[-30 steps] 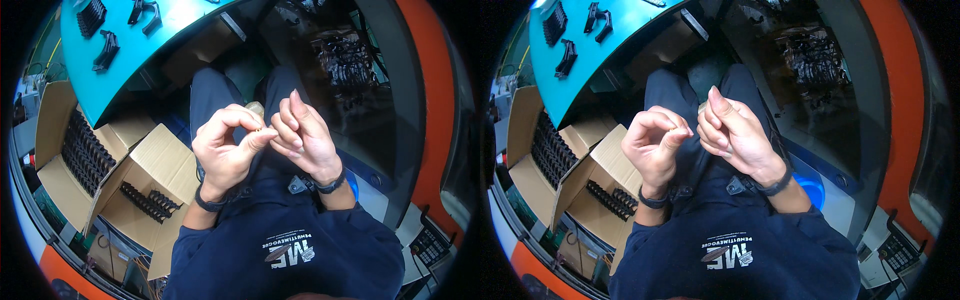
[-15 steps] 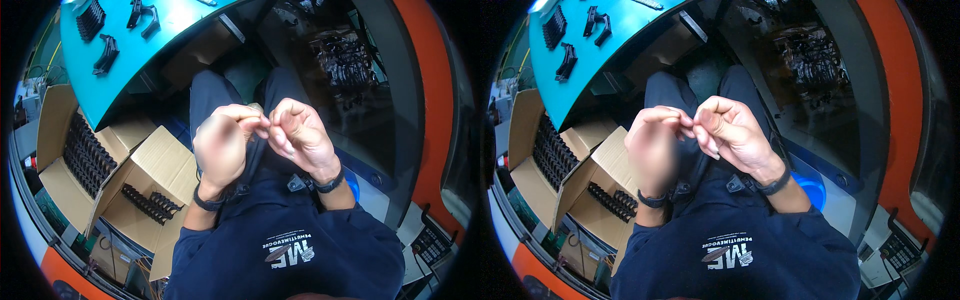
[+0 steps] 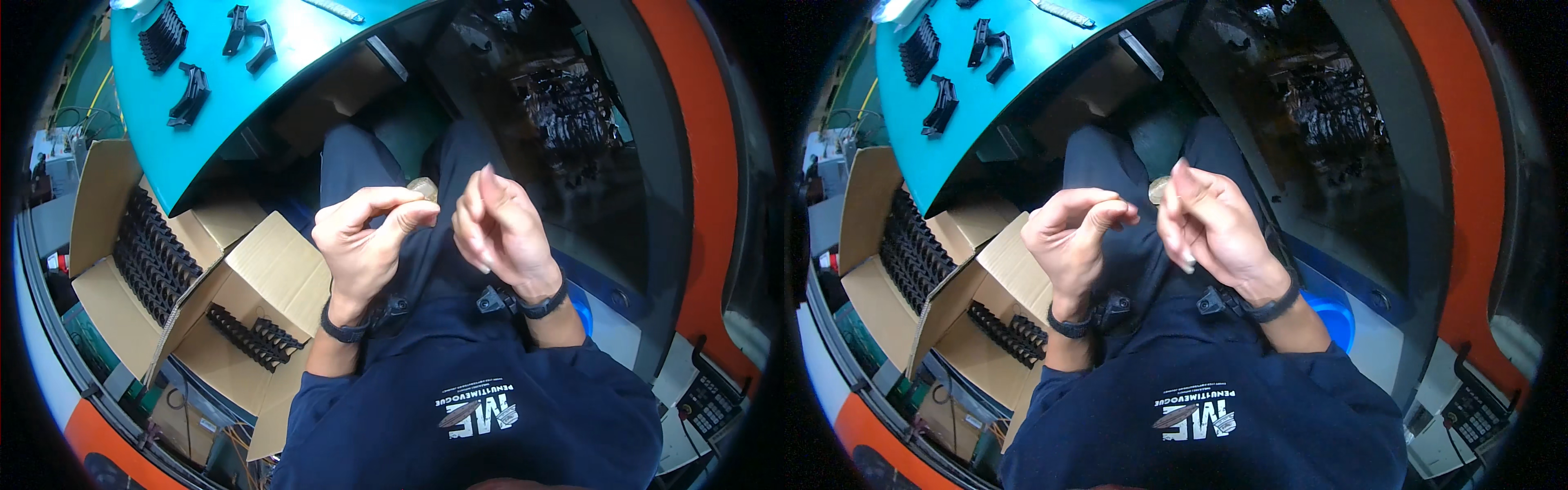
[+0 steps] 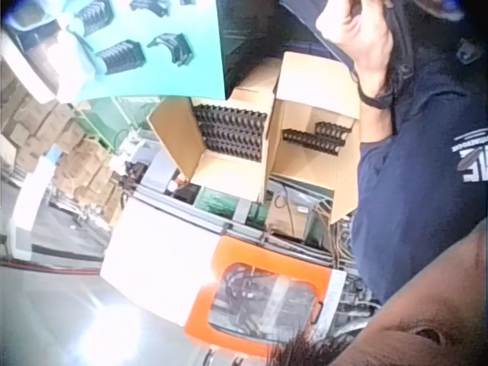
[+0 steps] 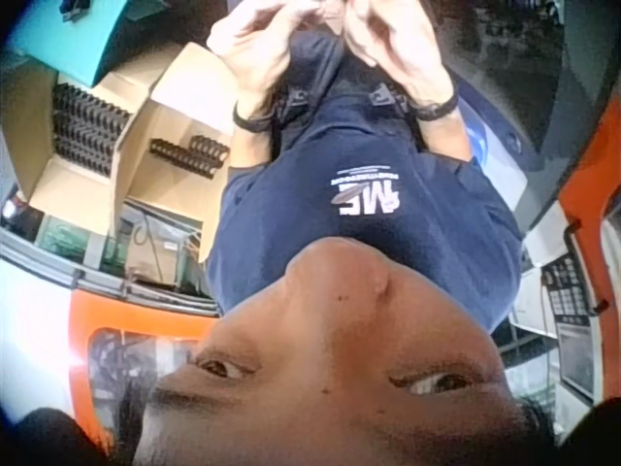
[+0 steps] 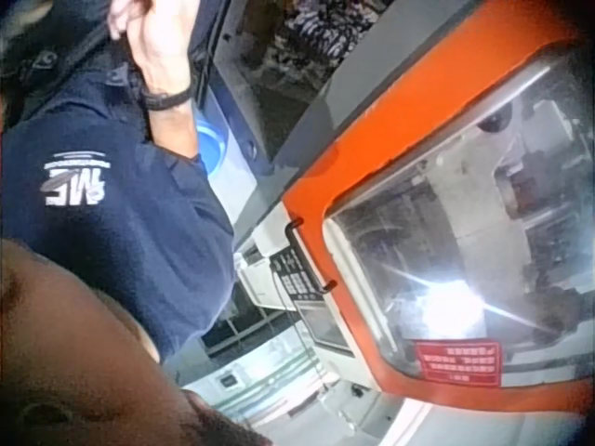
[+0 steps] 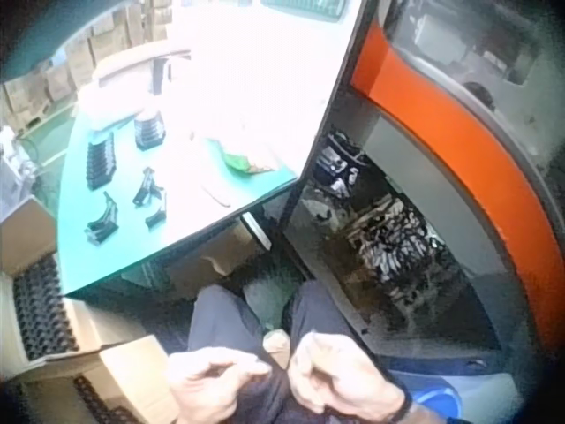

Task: Inspecting, cleaning, and installing plastic components into an industrial mold.

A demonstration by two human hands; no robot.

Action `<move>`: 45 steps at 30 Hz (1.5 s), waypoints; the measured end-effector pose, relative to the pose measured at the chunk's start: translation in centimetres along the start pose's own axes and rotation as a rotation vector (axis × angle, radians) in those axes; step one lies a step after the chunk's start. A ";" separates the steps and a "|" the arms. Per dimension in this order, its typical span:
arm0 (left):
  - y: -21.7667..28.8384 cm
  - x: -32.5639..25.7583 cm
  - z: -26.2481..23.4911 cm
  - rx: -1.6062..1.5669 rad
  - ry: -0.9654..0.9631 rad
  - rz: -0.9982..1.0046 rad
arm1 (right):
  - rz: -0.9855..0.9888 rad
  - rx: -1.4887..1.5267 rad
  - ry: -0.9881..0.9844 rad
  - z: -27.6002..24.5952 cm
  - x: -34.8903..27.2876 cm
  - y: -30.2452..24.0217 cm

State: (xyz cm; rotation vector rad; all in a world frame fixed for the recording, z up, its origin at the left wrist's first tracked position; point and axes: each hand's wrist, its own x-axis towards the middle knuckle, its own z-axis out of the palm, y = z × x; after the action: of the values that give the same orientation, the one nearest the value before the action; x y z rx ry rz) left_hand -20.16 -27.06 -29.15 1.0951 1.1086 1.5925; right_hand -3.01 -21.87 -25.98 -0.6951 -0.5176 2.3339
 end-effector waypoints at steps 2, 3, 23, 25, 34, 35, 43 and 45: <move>0.3 0.0 -0.1 -0.060 -0.003 -0.026 | -0.013 -0.021 -0.045 -0.9 0.1 0.0; 0.5 0.1 0.3 -0.040 0.050 -0.026 | -0.019 -0.032 -0.069 -0.9 0.1 0.0; 1.9 1.4 0.6 0.097 0.085 0.026 | -0.173 -0.234 -0.026 1.9 -0.8 -0.9; 1.8 1.9 0.1 0.099 0.092 -0.007 | -0.158 -0.226 -0.070 1.6 -0.2 -1.4; -1.5 6.6 -2.3 0.054 0.170 -0.189 | 0.061 -0.089 -0.060 -0.6 7.9 -2.8; -2.7 7.8 -2.7 0.066 0.159 -0.172 | 0.082 -0.160 -0.010 -0.4 9.4 -3.3; -6.5 12.8 -6.0 -0.024 0.159 -0.315 | 0.027 -0.463 0.129 -1.3 19.5 -7.6; -5.6 14.5 -6.3 0.168 0.178 -0.197 | 0.073 -0.529 0.188 -0.5 20.9 -7.5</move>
State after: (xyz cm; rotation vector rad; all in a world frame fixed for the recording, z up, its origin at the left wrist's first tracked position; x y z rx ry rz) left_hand -28.46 -13.10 -33.36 0.9317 1.4447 1.4827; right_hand -12.93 -2.41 -29.65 -1.1776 -1.0532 2.1748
